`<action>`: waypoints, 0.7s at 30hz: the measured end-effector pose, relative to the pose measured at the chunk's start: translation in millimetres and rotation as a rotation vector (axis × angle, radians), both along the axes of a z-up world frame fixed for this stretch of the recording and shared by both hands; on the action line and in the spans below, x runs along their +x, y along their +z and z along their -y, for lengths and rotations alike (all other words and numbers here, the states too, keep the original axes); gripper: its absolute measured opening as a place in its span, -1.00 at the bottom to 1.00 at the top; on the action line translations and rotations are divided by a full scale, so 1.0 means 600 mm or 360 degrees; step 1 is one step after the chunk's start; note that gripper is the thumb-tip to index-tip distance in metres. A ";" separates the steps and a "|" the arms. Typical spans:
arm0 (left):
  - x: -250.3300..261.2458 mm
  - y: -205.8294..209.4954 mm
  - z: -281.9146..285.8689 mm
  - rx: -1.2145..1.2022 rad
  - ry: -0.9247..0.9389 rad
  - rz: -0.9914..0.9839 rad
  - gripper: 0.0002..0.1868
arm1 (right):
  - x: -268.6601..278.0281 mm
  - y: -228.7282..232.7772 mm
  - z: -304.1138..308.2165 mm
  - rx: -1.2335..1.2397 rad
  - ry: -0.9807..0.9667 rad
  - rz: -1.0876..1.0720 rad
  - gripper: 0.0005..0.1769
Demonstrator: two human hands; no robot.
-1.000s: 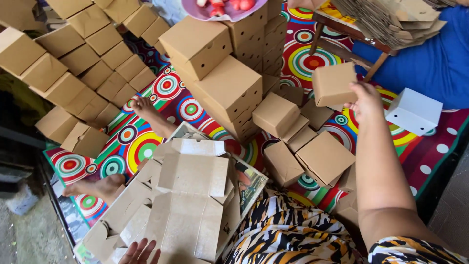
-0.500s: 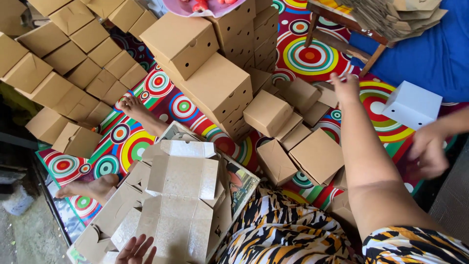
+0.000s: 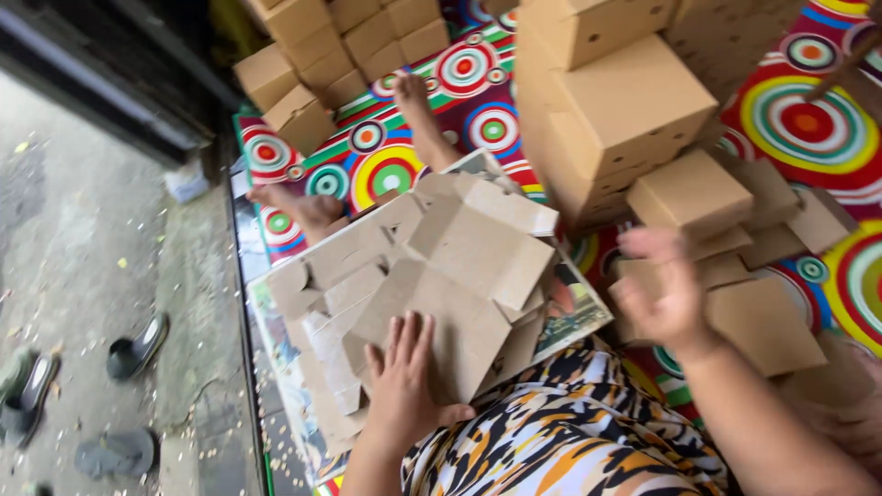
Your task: Folding cardboard templates into boxes
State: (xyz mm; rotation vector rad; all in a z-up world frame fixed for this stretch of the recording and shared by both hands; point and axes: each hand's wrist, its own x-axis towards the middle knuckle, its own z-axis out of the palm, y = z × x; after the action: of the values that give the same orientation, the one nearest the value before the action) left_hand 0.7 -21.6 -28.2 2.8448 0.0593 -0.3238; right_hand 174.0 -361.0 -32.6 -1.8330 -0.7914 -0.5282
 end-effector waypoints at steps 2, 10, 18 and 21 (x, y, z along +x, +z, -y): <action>-0.011 -0.002 -0.003 0.0047 -0.0008 -0.0021 0.63 | -0.031 -0.016 -0.063 -0.0229 0.0281 0.0046 -0.50; -0.046 0.004 -0.012 -0.0127 0.0045 0.0064 0.34 | -0.123 -0.048 -0.210 -0.1083 0.0923 0.0476 -0.46; -0.092 0.033 -0.066 -0.0809 -0.0072 0.0131 0.44 | -0.102 -0.022 -0.207 -0.0454 0.1054 0.0183 -0.79; -0.100 0.035 -0.071 -0.0776 -0.0126 0.0282 0.15 | -0.085 -0.027 -0.195 -0.0337 0.1133 -0.0054 -0.69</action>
State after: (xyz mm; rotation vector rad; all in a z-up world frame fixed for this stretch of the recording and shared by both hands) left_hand -59.2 21.2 -7.4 2.3812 -0.1481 -0.0828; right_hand 123.1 -243.9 -48.8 -1.5909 -1.4285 0.0494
